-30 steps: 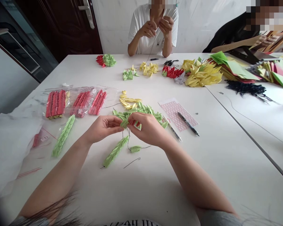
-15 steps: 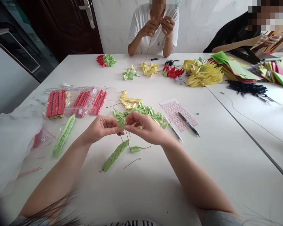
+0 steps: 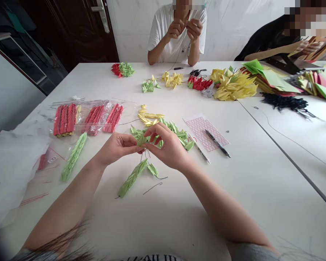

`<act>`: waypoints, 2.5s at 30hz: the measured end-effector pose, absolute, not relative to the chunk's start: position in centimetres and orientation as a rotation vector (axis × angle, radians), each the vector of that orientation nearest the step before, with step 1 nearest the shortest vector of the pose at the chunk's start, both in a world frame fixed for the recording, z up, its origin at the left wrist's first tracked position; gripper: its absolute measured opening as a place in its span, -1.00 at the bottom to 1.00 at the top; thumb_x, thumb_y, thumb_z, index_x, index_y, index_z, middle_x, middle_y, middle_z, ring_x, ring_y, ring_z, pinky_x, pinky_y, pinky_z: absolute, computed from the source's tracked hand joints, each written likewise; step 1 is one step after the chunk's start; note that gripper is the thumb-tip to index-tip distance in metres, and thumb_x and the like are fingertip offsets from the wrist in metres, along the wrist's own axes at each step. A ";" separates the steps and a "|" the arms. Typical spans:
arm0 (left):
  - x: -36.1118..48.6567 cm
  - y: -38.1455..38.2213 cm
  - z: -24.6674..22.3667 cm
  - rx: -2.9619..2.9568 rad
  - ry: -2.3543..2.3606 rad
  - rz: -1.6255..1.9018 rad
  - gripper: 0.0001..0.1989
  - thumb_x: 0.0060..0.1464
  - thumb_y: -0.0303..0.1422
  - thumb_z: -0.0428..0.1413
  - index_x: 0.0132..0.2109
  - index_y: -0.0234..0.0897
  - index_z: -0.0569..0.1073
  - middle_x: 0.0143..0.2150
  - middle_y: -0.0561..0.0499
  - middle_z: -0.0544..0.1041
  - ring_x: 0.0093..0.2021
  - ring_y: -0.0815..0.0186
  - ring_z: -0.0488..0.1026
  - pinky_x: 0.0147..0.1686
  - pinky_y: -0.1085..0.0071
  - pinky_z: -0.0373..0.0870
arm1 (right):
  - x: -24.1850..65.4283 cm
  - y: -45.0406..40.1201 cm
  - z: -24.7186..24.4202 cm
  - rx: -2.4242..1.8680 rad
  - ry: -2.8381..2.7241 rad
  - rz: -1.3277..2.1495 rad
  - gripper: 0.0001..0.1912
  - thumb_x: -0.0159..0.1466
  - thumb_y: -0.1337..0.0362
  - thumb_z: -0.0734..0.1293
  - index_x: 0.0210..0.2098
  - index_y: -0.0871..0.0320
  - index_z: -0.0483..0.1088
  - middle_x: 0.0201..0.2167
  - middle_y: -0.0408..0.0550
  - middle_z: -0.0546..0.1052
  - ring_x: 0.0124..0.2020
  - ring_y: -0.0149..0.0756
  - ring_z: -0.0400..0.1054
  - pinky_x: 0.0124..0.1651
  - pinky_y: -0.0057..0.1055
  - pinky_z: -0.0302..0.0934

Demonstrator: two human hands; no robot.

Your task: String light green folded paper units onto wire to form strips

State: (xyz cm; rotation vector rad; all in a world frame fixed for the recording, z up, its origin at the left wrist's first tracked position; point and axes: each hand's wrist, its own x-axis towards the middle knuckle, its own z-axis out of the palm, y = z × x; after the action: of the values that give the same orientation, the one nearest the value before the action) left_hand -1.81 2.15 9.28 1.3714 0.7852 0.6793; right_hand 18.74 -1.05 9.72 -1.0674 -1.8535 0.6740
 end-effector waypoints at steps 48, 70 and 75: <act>-2.2 2.5 9.3 1.671 1.044 0.660 -0.65 0.16 -0.03 0.14 -0.22 -0.25 0.40 -0.32 0.03 0.51 -0.35 0.33 0.50 -0.34 0.43 0.37 | 18.1 -1.5 8.7 -1.103 -1.955 0.287 -0.90 0.37 0.33 0.24 -0.19 0.12 0.41 -0.31 -0.06 0.56 -0.35 -0.35 0.47 -0.34 -0.43 0.40; -1.3 2.1 8.6 1.778 0.957 0.613 -0.81 -0.02 -0.54 0.11 -0.21 -0.25 0.48 -0.23 0.02 0.56 -0.22 0.30 0.50 -0.16 0.36 0.45 | 18.2 -1.2 8.7 -1.255 -2.050 0.510 -0.86 0.33 0.29 0.26 -0.26 0.14 0.46 -0.38 -0.10 0.58 -0.52 -0.41 0.34 -0.44 -0.46 0.16; -1.5 2.0 9.0 1.667 0.805 0.633 -0.73 0.02 -0.48 0.19 -0.09 -0.25 0.41 -0.21 0.00 0.56 -0.21 0.31 0.54 -0.10 0.33 0.47 | 18.4 -1.2 9.4 -1.269 -1.964 0.613 -0.86 0.35 0.26 0.26 -0.28 0.14 0.44 -0.45 -0.12 0.55 -0.47 -0.39 0.36 -0.40 -0.46 0.19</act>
State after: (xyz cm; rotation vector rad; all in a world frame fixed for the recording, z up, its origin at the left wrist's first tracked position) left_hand -1.47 2.05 8.99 1.6667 0.8049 0.6332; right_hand 18.40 -1.21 9.39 -1.2691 -1.9640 0.6128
